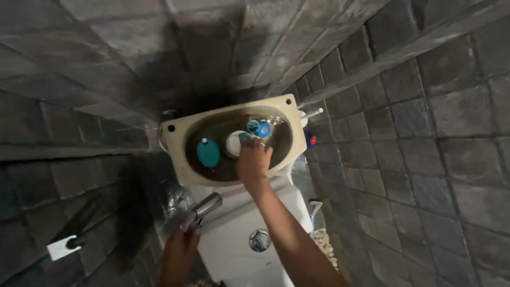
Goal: Clean the inside of a toilet tank and bowl using a brush and water sprayer
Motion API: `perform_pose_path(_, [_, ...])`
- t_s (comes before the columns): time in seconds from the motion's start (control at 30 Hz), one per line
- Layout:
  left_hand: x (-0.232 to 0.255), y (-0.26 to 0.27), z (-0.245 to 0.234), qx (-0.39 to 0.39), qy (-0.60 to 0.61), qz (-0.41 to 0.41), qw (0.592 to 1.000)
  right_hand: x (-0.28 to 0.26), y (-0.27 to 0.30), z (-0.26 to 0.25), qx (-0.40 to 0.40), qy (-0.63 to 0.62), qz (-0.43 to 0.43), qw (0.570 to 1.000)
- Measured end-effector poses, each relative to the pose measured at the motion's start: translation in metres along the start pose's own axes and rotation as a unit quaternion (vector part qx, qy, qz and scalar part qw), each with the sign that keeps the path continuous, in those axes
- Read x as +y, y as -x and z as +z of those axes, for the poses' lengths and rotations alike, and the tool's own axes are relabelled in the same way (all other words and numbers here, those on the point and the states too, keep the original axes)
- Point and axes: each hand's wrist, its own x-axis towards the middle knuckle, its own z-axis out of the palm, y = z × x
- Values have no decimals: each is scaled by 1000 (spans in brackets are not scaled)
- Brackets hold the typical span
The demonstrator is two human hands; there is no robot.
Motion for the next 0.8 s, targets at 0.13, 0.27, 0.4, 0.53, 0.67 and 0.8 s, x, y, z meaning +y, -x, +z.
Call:
perform_pose_path(0.13, [25,24,-19,60,-38,-31,997,8,1,0,-54,-5,9,999])
perform_pose_path(0.27, [44,37,-31,46,160,-13,986,11,4,-12,-118,-32,30,992])
perform_pose_path(0.4, [92,58,-68,25,234,-54,970,17,13,-33,-174,-63,39,982])
perform_pose_path(0.53, [95,62,-82,19,302,-20,953,18,29,-58,-188,-66,7,980])
perform_pose_path(0.67, [68,56,-72,70,406,56,909,12,21,-49,-210,-51,27,976])
perform_pose_path(0.8, [87,50,-86,-23,514,137,847,15,22,-34,-194,-92,31,976])
